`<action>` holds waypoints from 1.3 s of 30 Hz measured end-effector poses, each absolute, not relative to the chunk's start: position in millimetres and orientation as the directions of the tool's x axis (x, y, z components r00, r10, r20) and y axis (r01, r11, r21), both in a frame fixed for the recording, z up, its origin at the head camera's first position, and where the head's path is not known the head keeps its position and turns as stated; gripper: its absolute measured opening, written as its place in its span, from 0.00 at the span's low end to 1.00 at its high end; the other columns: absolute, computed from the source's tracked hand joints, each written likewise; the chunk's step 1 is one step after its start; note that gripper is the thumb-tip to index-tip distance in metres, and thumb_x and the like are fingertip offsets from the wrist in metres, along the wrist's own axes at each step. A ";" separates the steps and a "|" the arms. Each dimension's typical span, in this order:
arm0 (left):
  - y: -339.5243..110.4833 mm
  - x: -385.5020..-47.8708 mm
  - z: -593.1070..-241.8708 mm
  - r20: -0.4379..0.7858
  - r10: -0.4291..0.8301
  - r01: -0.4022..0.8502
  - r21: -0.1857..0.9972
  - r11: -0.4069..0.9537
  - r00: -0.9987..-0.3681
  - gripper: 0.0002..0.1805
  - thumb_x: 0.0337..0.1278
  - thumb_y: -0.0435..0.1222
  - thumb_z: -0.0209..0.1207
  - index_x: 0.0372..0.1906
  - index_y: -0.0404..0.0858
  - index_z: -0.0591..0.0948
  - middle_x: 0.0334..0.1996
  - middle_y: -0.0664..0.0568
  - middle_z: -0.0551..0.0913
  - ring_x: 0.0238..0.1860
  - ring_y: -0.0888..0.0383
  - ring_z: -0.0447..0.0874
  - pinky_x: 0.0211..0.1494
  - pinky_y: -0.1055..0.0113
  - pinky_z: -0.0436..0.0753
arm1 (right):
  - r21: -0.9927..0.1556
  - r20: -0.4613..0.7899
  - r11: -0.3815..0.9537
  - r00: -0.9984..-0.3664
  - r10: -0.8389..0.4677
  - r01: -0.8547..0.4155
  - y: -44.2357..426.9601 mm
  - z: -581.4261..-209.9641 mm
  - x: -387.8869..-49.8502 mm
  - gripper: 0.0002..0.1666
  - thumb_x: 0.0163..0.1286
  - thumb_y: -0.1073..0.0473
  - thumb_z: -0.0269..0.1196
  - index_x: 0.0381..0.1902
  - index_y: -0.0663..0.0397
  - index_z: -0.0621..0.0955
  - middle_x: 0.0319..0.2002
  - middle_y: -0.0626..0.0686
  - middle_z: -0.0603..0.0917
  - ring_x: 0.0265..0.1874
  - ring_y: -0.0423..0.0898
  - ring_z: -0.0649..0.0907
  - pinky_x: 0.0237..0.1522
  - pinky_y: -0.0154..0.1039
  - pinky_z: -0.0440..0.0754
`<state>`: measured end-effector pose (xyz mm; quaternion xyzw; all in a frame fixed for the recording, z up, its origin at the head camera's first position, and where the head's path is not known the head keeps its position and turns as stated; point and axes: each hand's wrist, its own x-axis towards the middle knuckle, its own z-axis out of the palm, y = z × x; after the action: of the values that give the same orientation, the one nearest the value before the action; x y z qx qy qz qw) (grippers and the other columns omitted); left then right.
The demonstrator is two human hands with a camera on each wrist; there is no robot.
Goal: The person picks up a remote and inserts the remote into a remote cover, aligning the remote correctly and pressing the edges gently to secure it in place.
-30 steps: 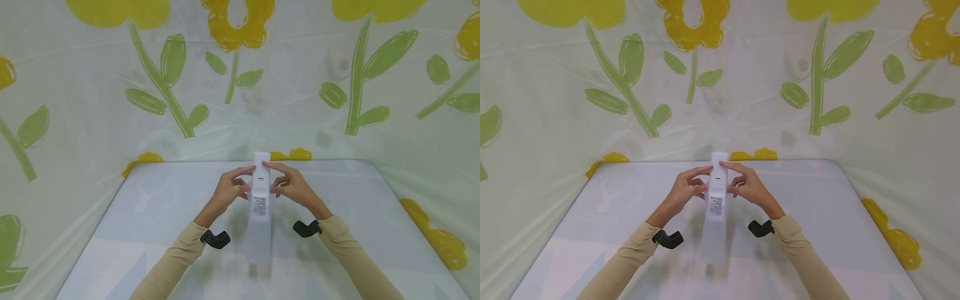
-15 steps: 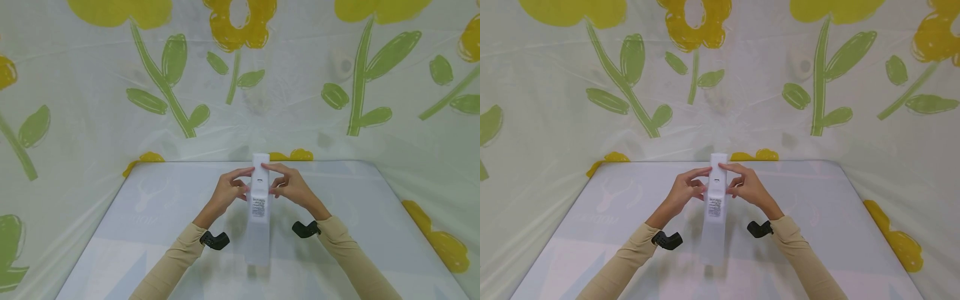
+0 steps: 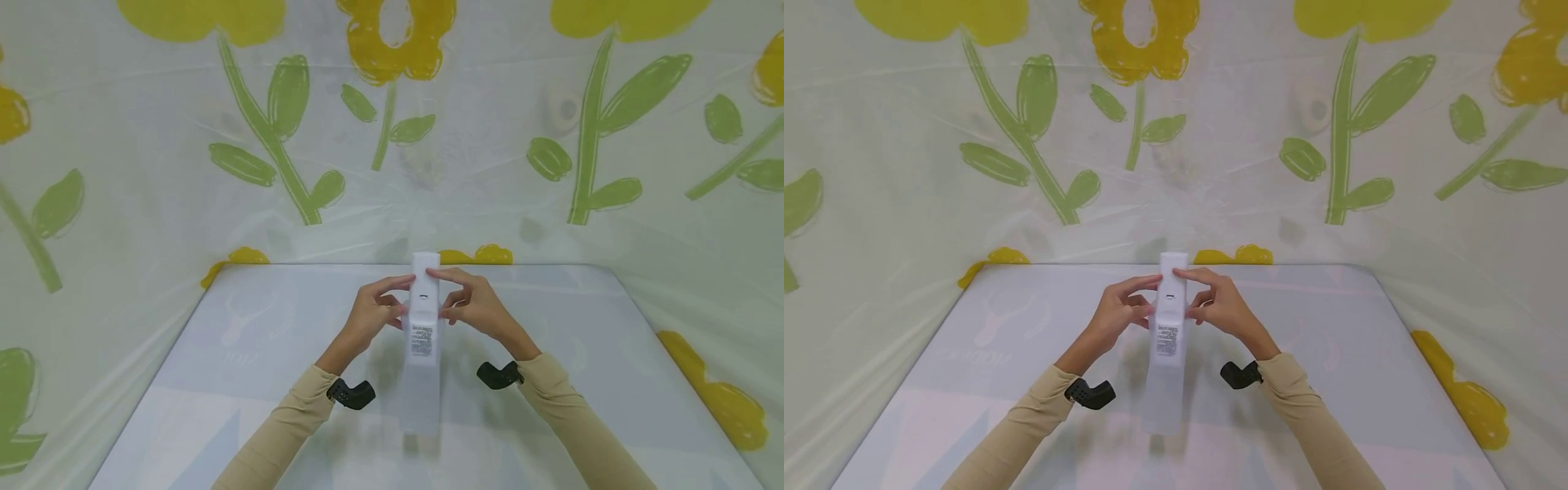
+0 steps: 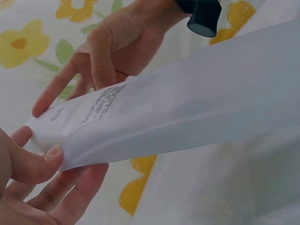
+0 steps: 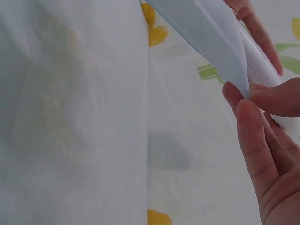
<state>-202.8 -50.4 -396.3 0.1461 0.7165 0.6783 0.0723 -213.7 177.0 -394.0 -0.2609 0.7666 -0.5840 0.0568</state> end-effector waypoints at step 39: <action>-51.3 -195.6 -386.5 0.085 0.295 0.089 0.996 0.001 -0.952 0.24 0.54 0.18 0.55 0.57 0.34 0.78 0.51 0.41 0.79 0.33 0.49 0.79 0.36 0.52 0.85 | -0.936 0.142 0.237 -0.896 -0.421 -0.260 174.1 -399.3 -218.6 0.34 0.58 0.72 0.64 0.63 0.50 0.74 0.61 0.53 0.72 0.26 0.60 0.82 0.26 0.45 0.84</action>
<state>-195.6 -51.3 -386.5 0.1365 0.7037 0.6933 0.0740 -218.6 174.1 -399.3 -0.2171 0.7834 -0.5781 0.0696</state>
